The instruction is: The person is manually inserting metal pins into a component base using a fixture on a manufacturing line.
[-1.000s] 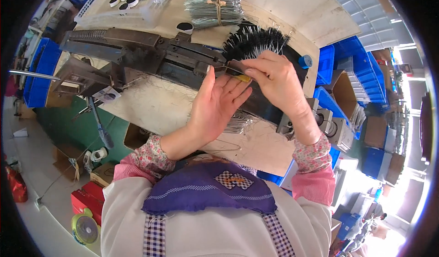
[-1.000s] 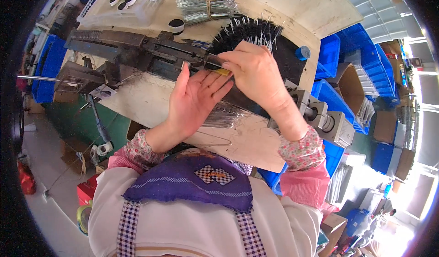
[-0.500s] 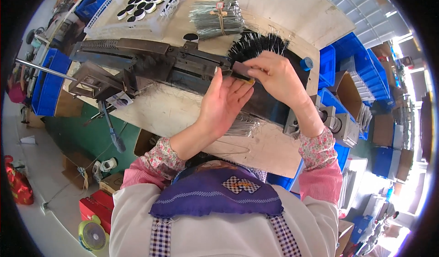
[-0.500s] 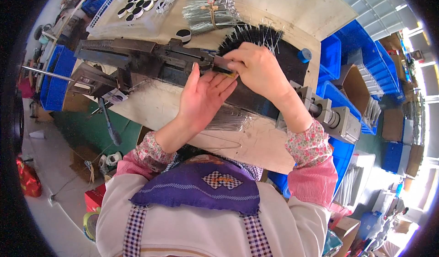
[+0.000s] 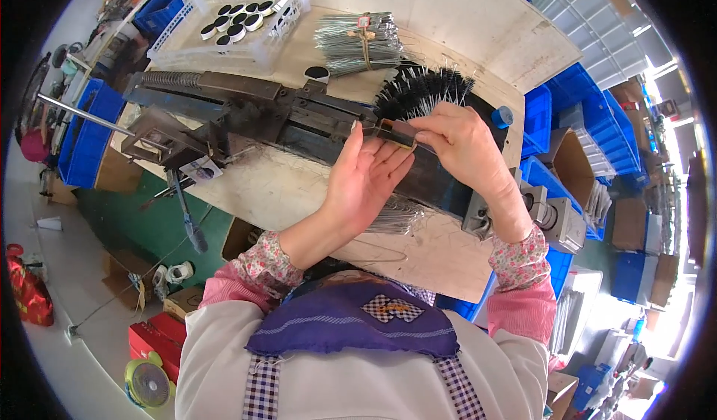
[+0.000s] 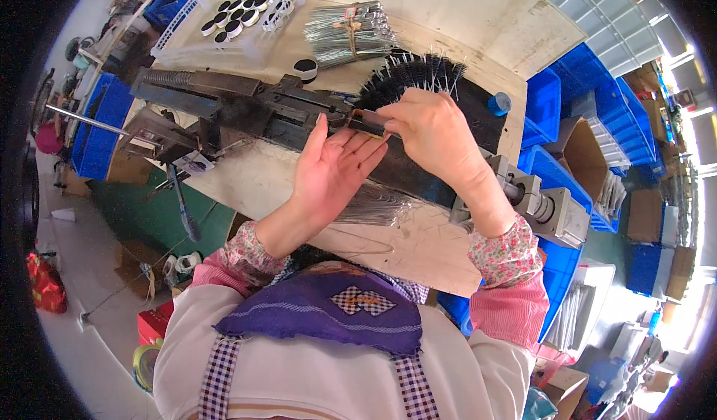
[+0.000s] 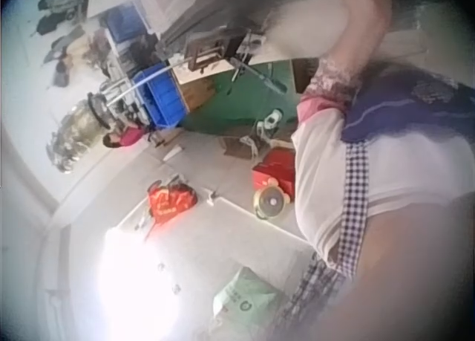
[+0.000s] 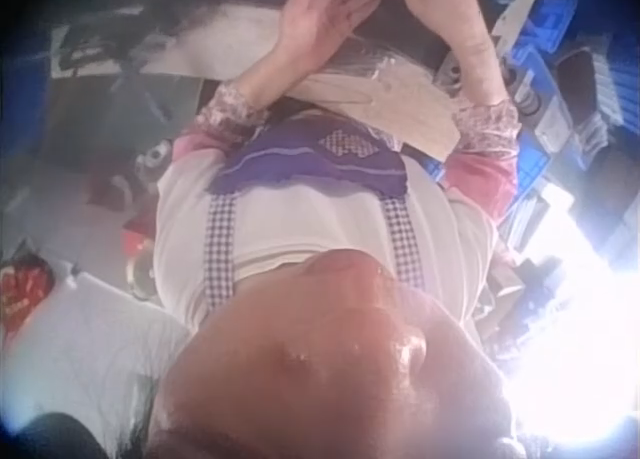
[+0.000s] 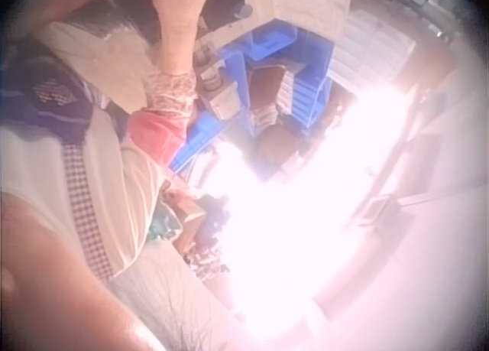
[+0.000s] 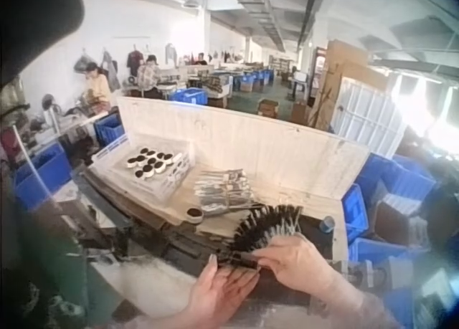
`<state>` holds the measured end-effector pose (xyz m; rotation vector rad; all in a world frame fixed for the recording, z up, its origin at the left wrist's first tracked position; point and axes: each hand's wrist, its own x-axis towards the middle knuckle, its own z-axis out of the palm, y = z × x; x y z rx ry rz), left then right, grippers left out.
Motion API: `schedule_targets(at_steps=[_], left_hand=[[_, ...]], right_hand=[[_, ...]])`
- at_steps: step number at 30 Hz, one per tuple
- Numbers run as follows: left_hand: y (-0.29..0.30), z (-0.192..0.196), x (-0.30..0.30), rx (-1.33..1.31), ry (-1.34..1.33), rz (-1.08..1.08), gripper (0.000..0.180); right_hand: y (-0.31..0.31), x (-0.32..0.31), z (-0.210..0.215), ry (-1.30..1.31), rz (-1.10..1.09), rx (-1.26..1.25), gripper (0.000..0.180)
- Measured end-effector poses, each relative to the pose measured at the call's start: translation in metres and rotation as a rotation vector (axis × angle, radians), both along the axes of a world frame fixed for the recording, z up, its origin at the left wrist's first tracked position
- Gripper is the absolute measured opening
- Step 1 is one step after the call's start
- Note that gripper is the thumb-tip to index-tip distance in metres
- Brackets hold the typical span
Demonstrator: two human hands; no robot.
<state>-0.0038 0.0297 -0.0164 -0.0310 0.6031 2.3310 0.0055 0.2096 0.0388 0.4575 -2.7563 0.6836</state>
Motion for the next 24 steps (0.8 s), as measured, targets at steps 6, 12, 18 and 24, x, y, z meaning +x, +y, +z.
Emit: schedule_targets(at_steps=[6, 12, 18, 24], left_hand=[[0.003, 0.002, 0.001, -0.002, -0.048, 0.025, 0.062], [-0.002, -0.009, -0.005, 0.096, 0.016, 0.029, 0.055], [-0.007, -0.008, -0.002, 0.095, -0.005, 0.008, 0.057], [-0.005, 0.007, -0.011, -0.086, -0.014, -0.033, 0.055]], right_hand=[[-0.017, 0.002, 0.001, 0.233, 0.113, 0.001, 0.014], [-0.027, 0.018, 0.024, 0.138, -0.131, 0.101, 0.020], [-0.049, 0.023, 0.012, 0.064, -0.092, 0.456, 0.017], [-0.035, 0.015, -0.007, 0.148, -0.053, 0.488, 0.027]])
